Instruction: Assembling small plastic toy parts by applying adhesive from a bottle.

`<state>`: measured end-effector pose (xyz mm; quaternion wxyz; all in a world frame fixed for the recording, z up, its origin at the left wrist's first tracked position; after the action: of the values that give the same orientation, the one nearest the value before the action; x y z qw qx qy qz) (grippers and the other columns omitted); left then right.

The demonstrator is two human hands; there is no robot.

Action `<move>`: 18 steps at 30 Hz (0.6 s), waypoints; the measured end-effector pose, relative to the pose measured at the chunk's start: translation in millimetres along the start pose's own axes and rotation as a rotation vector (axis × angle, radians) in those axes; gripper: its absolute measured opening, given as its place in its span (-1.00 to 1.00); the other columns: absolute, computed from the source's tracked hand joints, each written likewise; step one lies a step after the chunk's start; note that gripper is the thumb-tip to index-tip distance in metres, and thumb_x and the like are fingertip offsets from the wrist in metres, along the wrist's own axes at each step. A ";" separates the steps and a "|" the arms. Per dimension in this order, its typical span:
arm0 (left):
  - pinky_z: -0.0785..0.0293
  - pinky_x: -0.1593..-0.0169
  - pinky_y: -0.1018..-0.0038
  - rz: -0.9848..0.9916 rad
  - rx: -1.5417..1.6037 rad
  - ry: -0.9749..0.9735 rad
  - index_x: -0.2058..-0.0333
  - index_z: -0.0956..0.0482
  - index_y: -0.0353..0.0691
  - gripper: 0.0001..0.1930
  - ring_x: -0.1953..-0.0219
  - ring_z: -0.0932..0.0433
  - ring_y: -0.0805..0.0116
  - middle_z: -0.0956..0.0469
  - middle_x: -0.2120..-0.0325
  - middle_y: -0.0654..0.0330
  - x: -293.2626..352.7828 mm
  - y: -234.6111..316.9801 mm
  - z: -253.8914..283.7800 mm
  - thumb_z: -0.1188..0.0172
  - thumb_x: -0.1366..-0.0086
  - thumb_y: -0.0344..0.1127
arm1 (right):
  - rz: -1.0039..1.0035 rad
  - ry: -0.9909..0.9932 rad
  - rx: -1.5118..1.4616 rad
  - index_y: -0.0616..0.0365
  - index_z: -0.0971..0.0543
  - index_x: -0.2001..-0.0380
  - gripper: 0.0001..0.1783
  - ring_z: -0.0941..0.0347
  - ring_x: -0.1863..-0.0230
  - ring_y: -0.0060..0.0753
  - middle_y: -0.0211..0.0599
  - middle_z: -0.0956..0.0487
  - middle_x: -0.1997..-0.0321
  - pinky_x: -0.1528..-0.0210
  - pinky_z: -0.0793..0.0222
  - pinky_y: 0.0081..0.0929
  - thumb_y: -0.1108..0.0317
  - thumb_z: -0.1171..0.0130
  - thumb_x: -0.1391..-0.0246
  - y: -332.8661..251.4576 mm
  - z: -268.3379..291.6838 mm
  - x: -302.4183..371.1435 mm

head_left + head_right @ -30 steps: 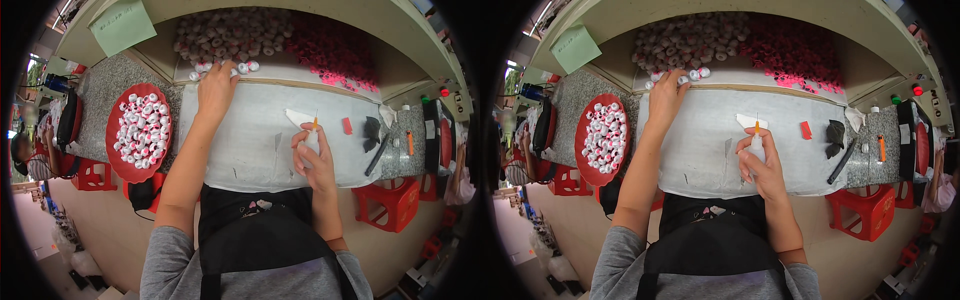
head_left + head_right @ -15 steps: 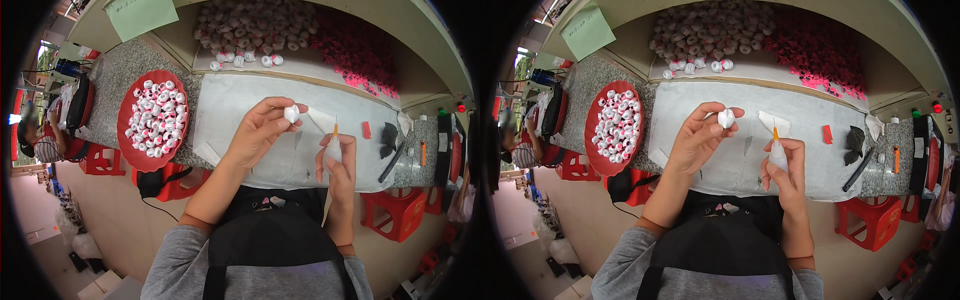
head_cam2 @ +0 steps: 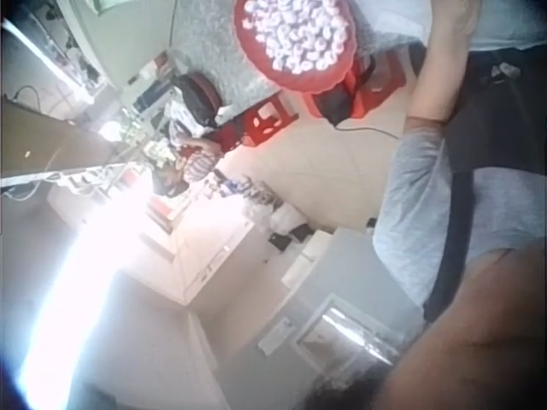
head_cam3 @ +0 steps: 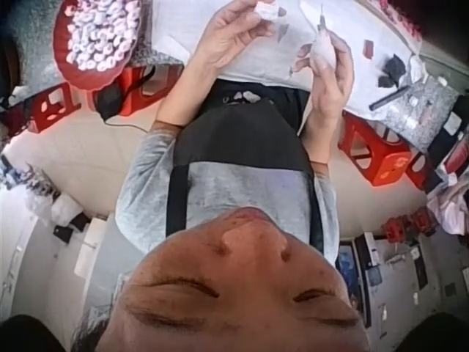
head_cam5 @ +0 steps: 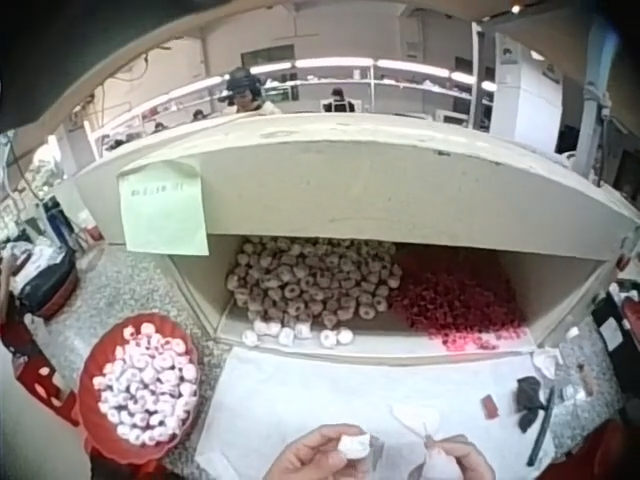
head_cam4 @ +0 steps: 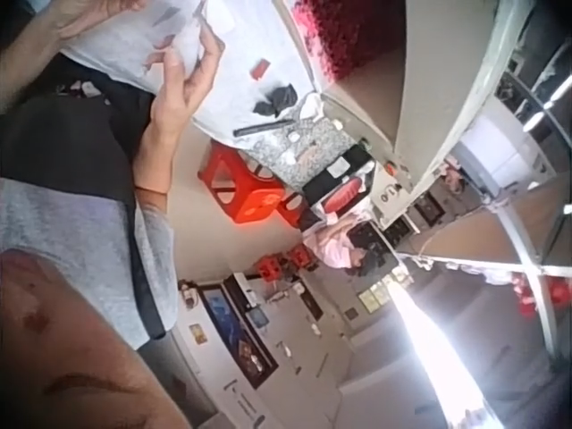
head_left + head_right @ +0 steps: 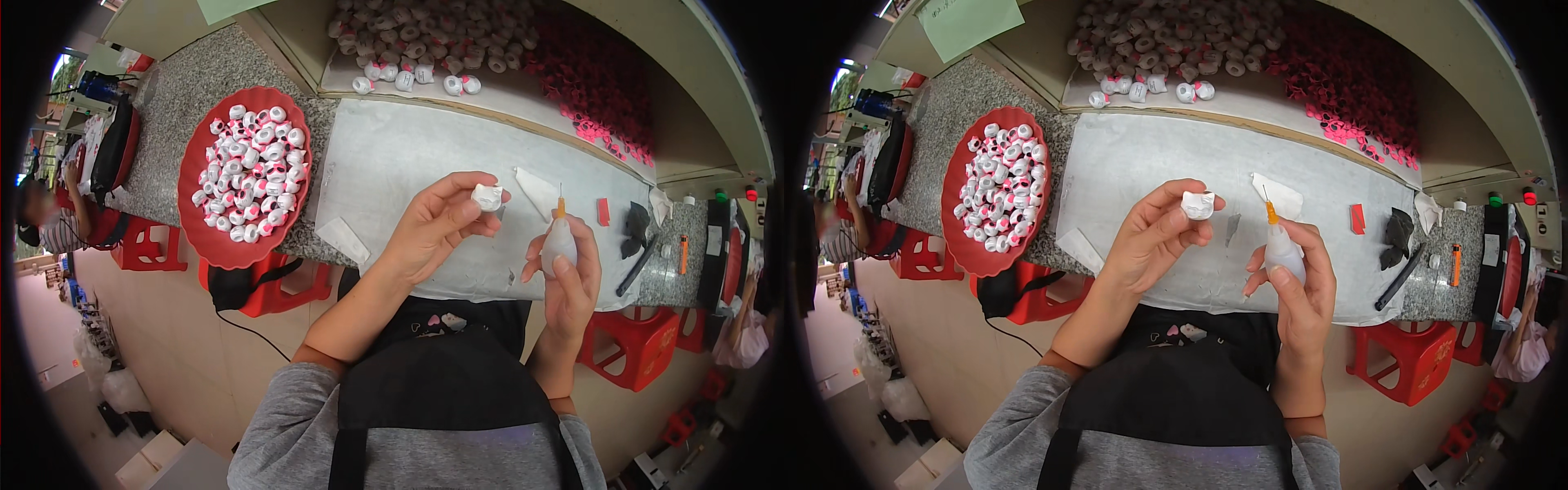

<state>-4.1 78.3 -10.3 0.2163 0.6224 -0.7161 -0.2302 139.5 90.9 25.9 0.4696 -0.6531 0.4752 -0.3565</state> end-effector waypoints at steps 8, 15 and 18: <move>-0.27 0.17 0.55 0.073 -0.254 -0.055 0.07 -0.11 -0.25 -0.61 0.27 -0.38 0.44 -0.42 0.34 0.06 -3.5 -14.7 -19.4 0.06 -0.10 -0.42 | 0.205 0.003 0.179 0.17 -0.18 0.45 -0.69 -0.29 0.54 -0.58 -0.11 -0.32 0.29 0.56 -0.28 -0.68 0.70 0.01 0.30 0.4 -5.3 -5.0; -0.25 0.20 0.60 0.142 -0.542 -0.181 0.07 -0.11 -0.20 -0.59 0.31 -0.38 0.53 -0.45 0.44 0.18 -21.6 -28.5 -40.9 0.04 -0.09 -0.45 | 0.168 0.099 0.437 0.27 -0.32 0.34 -0.66 -0.23 0.60 -0.65 -0.15 -0.37 0.29 0.64 -0.20 -0.80 0.65 -0.04 0.32 -1.1 29.1 2.2; -0.28 0.22 0.53 0.072 -0.934 -0.167 0.19 -0.30 -0.19 -0.68 0.30 -0.40 0.42 -0.45 0.44 0.17 -43.7 -23.4 -37.3 -0.05 -0.03 -0.38 | 0.225 0.284 0.481 0.29 -0.37 0.33 -0.70 -0.18 0.69 -0.68 -0.30 -0.37 0.45 0.69 -0.13 -0.79 0.60 -0.01 0.28 -9.1 72.4 9.0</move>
<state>42.4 116.5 4.5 0.4225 0.4128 -0.5719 -0.5693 210.8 103.2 12.6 0.5763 -0.4101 0.5073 -0.4923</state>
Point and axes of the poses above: each hand's wrist, its own x-axis away from the middle knuckle, its own z-axis out of the back of the hand, y = z × x, the point moved 6 cm from there along -x, towards the middle knuckle
